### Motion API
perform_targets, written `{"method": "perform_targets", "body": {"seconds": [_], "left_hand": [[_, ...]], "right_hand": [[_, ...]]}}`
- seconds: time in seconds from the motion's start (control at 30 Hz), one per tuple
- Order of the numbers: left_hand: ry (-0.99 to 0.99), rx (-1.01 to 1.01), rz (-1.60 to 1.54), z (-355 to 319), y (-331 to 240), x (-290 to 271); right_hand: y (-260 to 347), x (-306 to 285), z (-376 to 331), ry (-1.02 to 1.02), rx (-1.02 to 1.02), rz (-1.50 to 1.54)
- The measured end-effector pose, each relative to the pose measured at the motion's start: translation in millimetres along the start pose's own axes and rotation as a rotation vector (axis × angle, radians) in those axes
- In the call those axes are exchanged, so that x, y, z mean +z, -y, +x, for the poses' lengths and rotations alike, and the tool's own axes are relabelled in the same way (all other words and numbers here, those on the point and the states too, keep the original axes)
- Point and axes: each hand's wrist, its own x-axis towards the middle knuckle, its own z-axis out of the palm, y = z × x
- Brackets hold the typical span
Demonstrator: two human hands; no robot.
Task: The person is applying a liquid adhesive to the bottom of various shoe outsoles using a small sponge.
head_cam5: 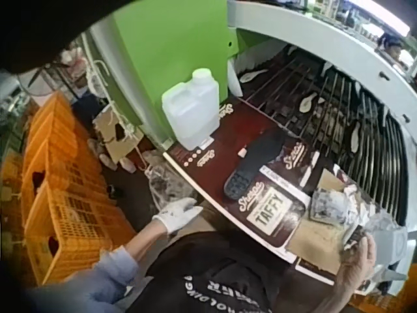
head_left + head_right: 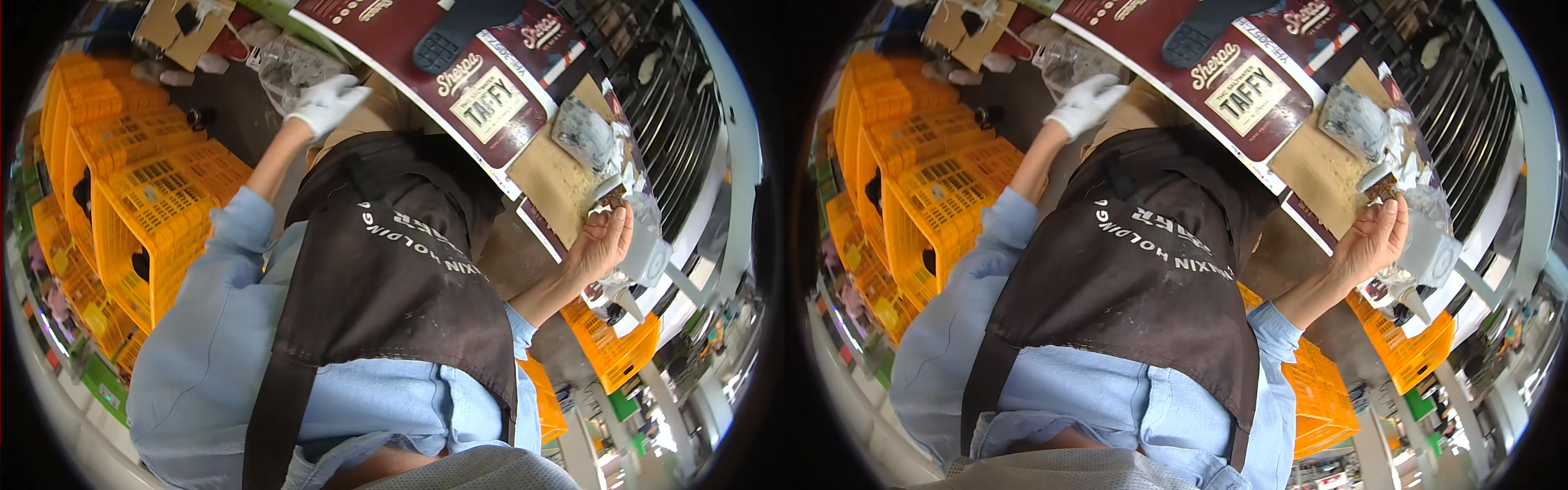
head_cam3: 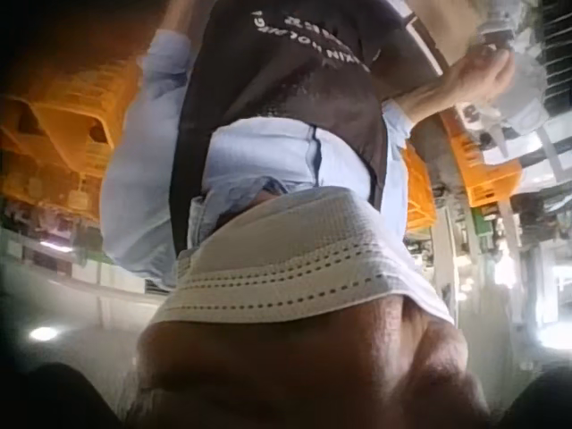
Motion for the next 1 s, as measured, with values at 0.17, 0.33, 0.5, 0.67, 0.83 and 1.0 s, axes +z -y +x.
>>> {"method": "perform_targets", "body": {"seconds": [0.17,0.33,0.5,0.67,0.83,1.0], "left_hand": [[0.274,0.247,0.45,14,-37,65],[0.471,0.458,1.034,33,-69,126],[0.461,0.493,1.012,61,-65,141],[0.231,0.413,0.607,93,-52,112],[-0.109,0.174,0.175,134,-16,45],[-0.263,-0.051,-0.135,162,30,28]], "right_hand": [[4,20,4,-0.002,-0.061,-0.045],[0,24,-5,0.003,-0.021,-0.083],[2,8,-18,-0.082,-0.072,-0.21],[-1,-10,-22,-0.154,-0.048,-0.212],[-7,-7,-20,-0.13,-0.047,-0.173],[-12,11,-20,-0.064,-0.026,-0.105]]}}
